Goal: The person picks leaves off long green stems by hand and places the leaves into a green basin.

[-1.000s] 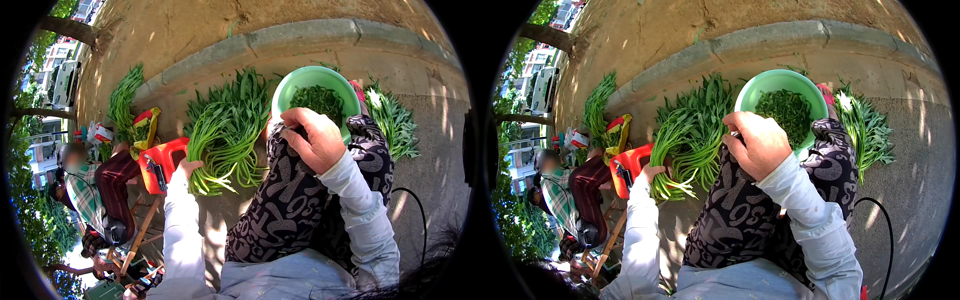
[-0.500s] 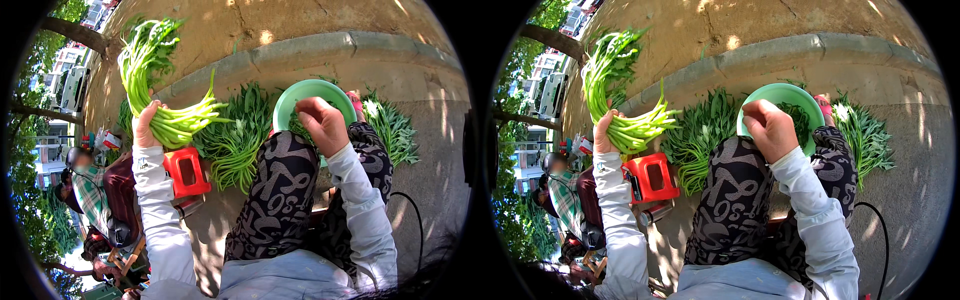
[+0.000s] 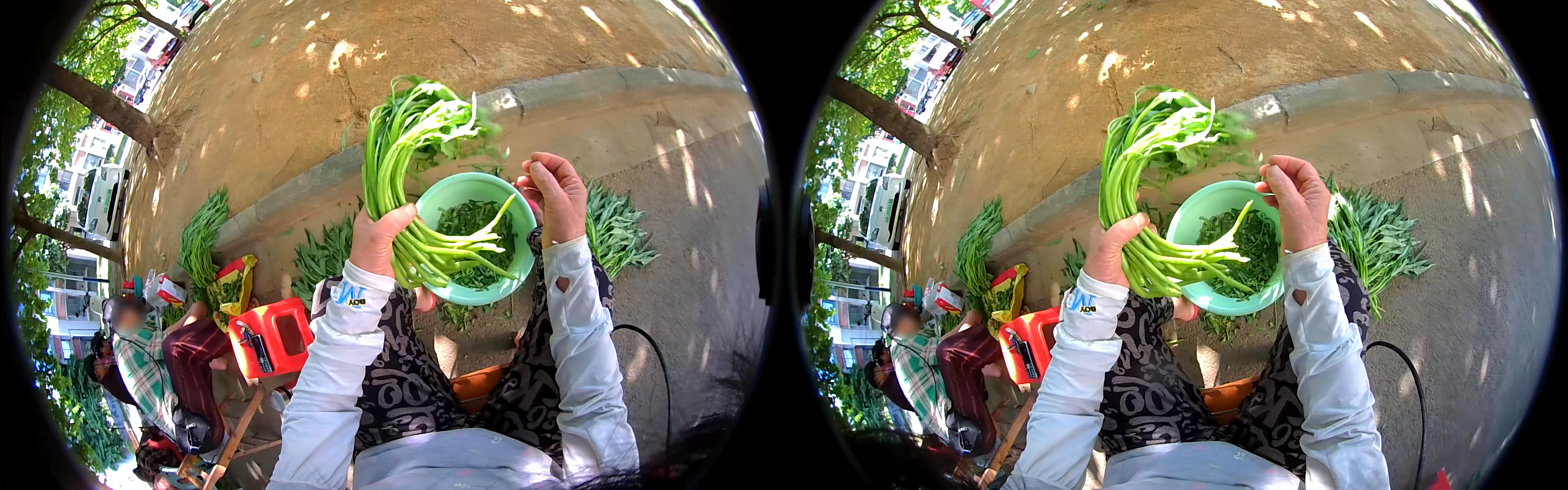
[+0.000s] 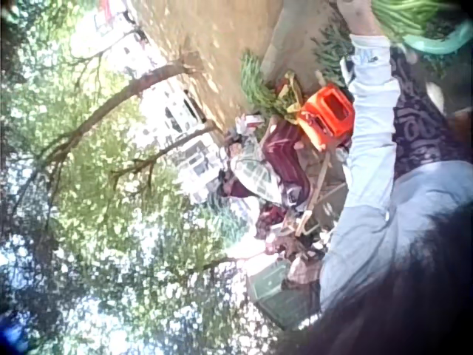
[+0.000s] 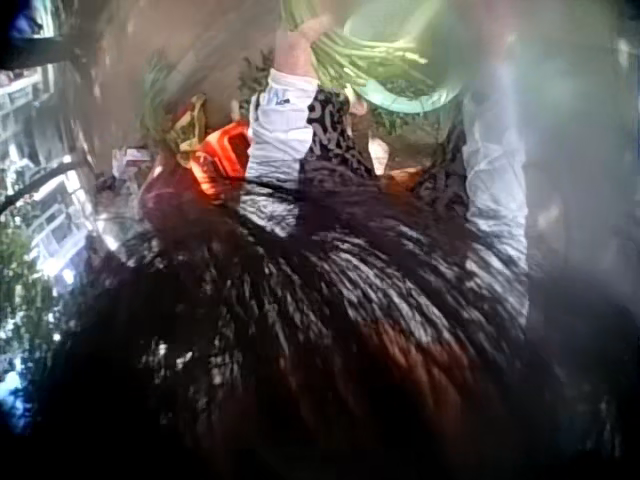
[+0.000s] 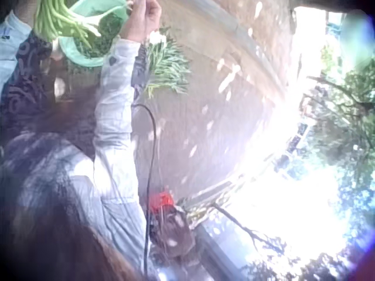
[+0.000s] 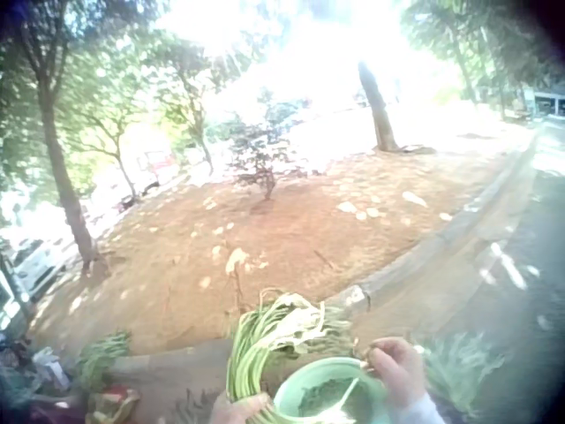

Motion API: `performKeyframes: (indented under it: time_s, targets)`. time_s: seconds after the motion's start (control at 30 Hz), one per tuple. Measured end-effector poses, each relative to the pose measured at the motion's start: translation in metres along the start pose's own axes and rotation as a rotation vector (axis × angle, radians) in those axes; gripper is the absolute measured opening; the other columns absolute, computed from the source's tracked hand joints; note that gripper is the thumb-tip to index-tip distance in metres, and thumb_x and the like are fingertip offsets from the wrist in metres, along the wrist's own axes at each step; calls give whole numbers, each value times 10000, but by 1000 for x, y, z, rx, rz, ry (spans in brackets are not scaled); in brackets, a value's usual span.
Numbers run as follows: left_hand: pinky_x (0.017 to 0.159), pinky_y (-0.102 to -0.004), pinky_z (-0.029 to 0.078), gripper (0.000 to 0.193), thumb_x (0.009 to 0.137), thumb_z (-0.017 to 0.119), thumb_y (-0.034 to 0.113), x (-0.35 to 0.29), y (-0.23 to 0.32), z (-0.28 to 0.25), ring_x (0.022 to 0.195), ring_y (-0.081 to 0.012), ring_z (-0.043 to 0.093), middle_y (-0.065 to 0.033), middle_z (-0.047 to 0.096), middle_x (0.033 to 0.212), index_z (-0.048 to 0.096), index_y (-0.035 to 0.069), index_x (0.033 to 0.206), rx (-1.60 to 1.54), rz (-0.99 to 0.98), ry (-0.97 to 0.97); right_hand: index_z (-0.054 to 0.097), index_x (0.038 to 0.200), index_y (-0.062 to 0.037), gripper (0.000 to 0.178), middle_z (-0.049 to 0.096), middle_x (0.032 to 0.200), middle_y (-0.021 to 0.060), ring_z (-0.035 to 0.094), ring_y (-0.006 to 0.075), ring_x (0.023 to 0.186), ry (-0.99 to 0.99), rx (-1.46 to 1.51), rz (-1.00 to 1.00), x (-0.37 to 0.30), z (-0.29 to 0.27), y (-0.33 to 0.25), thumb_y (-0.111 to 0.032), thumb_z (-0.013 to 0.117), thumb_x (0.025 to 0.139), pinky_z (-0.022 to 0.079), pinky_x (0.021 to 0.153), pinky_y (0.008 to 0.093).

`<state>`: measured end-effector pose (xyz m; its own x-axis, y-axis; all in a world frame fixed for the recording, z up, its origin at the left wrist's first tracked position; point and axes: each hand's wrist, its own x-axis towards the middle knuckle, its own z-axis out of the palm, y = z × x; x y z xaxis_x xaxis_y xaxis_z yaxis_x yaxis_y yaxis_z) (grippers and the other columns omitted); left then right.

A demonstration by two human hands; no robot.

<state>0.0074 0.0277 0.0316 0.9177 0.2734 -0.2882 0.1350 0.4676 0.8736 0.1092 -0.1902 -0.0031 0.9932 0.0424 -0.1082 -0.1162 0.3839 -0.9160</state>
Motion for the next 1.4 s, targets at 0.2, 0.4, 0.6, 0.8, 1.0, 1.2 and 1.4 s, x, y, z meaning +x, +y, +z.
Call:
performKeyframes:
  time_s: [0.2, 0.4, 0.6, 0.8, 1.0, 1.2, 1.4]
  targets:
    - [721, -386, 526, 324, 780, 653, 130, 18, -10, -26, 761, -200, 602, -51, 595, 832, 547, 48, 1076, -271, -111, 97, 582, 986, -42, 180, 641, 859, 22, 597, 79, 690, -134, -64, 35, -5, 6, -1, -150, 606, 844, 442, 598, 197]
    - [704, -388, 524, 186, 778, 660, 106, 28, 2, -37, 709, -209, 590, -66, 591, 773, 560, 41, 920, -421, -97, 188, 569, 986, -16, 167, 617, 859, 21, 574, 69, 734, -341, -180, 48, -7, 8, 11, -99, 590, 844, 453, 631, 203]
    - [772, -421, 496, 368, 787, 632, 121, 30, 2, -62, 770, -177, 571, -35, 591, 835, 485, -30, 1088, -470, -123, 189, 601, 995, 12, 218, 630, 928, 125, 612, 205, 842, -414, -538, -259, -7, 9, 34, -24, 581, 782, 469, 759, 289]
    - [783, -426, 489, 378, 789, 638, 134, 29, 2, -62, 767, -178, 573, -35, 597, 832, 488, -36, 1091, -478, -135, 201, 644, 933, -23, 174, 641, 876, 143, 618, 288, 792, -400, -841, -427, -17, 16, 26, -50, 618, 764, 481, 696, 341]
    - [775, -422, 493, 368, 794, 637, 138, 30, 1, -58, 765, -179, 575, -31, 600, 825, 485, -28, 1085, -471, -123, 209, 630, 856, -68, 119, 615, 813, 117, 609, 292, 765, -394, -1149, -568, -21, 19, 22, -88, 621, 739, 475, 658, 373]
    - [761, -377, 499, 372, 796, 634, 128, 24, 4, -51, 761, -177, 572, -36, 602, 824, 478, -20, 1098, -419, -118, 173, 600, 798, -58, 79, 613, 768, 129, 608, 303, 701, -383, -1259, -581, -24, 23, 24, -105, 609, 736, 483, 622, 378]
    - [771, -357, 499, 373, 796, 631, 119, 22, 5, -45, 764, -169, 568, -41, 600, 829, 478, -22, 1105, -434, -94, 132, 587, 795, -55, 89, 597, 700, 136, 602, 305, 633, -284, -1169, -442, -24, 23, 27, -128, 585, 745, 477, 580, 373]
